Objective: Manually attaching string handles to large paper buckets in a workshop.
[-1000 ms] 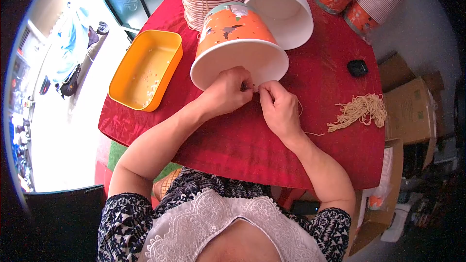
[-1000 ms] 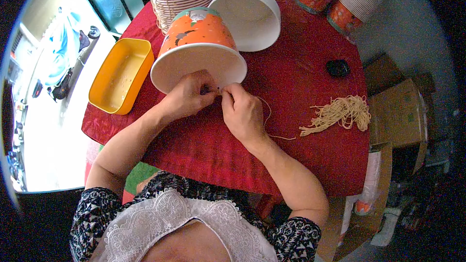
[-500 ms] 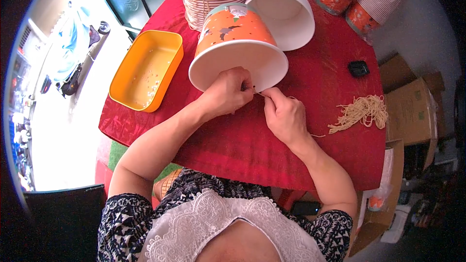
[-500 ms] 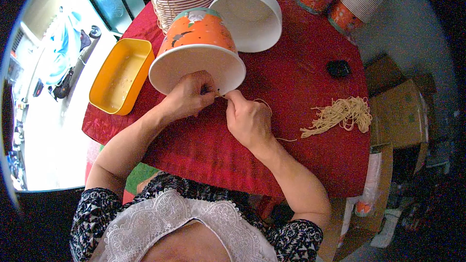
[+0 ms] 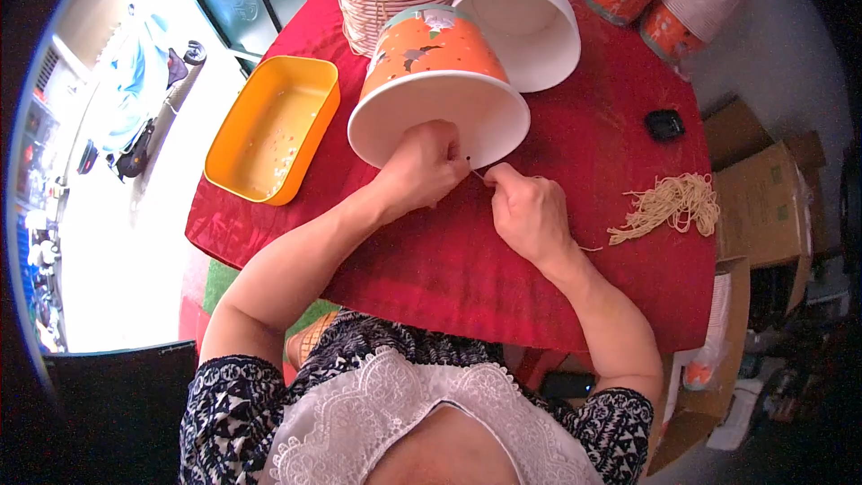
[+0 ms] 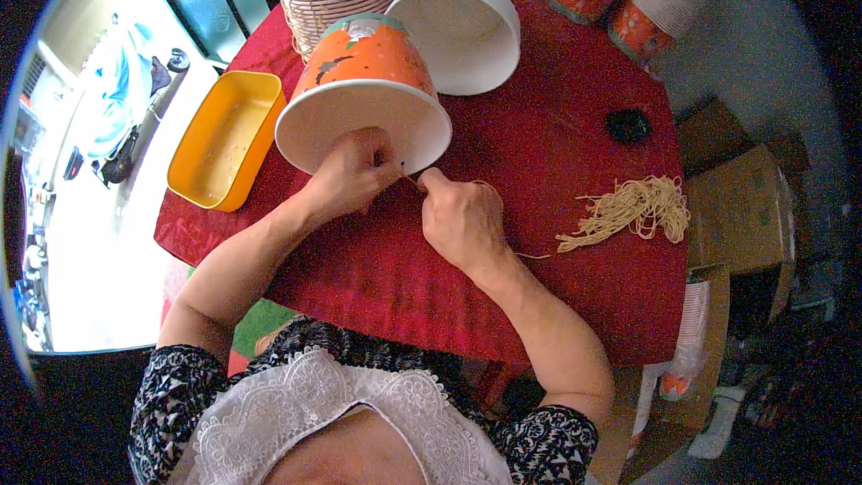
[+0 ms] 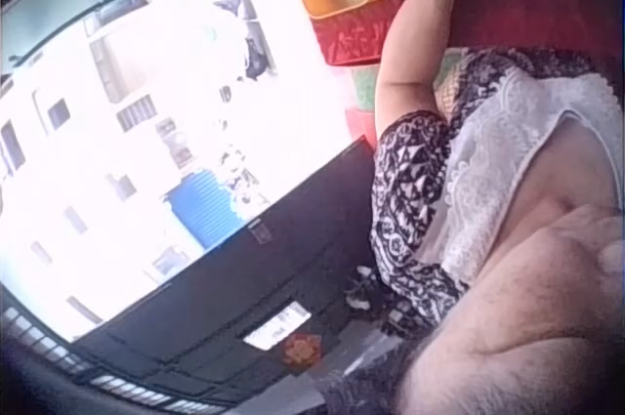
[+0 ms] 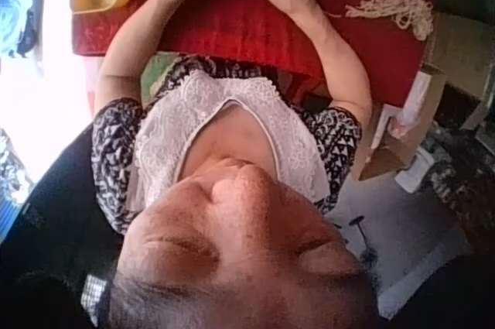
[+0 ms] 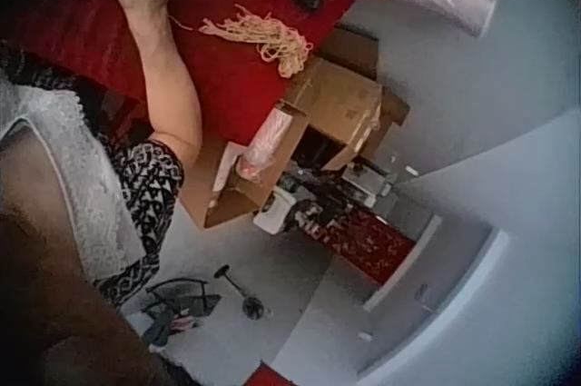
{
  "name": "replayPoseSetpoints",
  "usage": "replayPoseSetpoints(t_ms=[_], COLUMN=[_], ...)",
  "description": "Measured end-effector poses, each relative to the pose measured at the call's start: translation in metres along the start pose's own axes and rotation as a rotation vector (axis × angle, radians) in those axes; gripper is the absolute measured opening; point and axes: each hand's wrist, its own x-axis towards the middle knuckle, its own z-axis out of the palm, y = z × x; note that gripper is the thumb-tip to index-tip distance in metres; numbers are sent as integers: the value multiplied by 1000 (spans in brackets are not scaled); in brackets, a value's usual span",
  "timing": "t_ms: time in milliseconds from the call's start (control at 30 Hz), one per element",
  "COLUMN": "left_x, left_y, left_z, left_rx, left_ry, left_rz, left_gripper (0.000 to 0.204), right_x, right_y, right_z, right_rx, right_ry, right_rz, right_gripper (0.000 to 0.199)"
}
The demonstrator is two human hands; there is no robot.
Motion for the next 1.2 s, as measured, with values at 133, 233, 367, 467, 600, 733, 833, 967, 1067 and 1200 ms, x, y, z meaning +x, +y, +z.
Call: replayPoseSetpoints(t_ms=[133,233,367,467,600,733,833,967,1067,1200], left_x=[0,2,4,2,11,34,13,-2,-10,-6], left_y=[3,-1,-5,-2,-21,-83,-24,-35,-10,-13], left_z=[-5,-6,-7,-5,-4,34,31,18,21,31], left_rx=[-3,-33,-78,-87,291,185,-151,409,480,737], left_ry=[-54,-82,-95,-107,-129,103,111,126,139,122], left_rz=[-14,6,24,66,261,508,186,582,600,568], left_gripper=[13,10,17,20,19,21,22,16,14,12], right_x=[0,4,12,18,24,24,20,24,25,33], right_y=[1,5,2,6,2,-7,23,17,37,47], right_z=[-1,1,-5,-4,-3,-9,-1,7,6,3], right_rx=[77,186,325,286,241,285,317,462,641,505], right_ry=[34,66,58,23,23,2,-78,-99,-85,-193], right_rz=[70,171,311,372,390,360,492,421,475,554], right_gripper=[11,14,28,34,38,34,31,28,29,28])
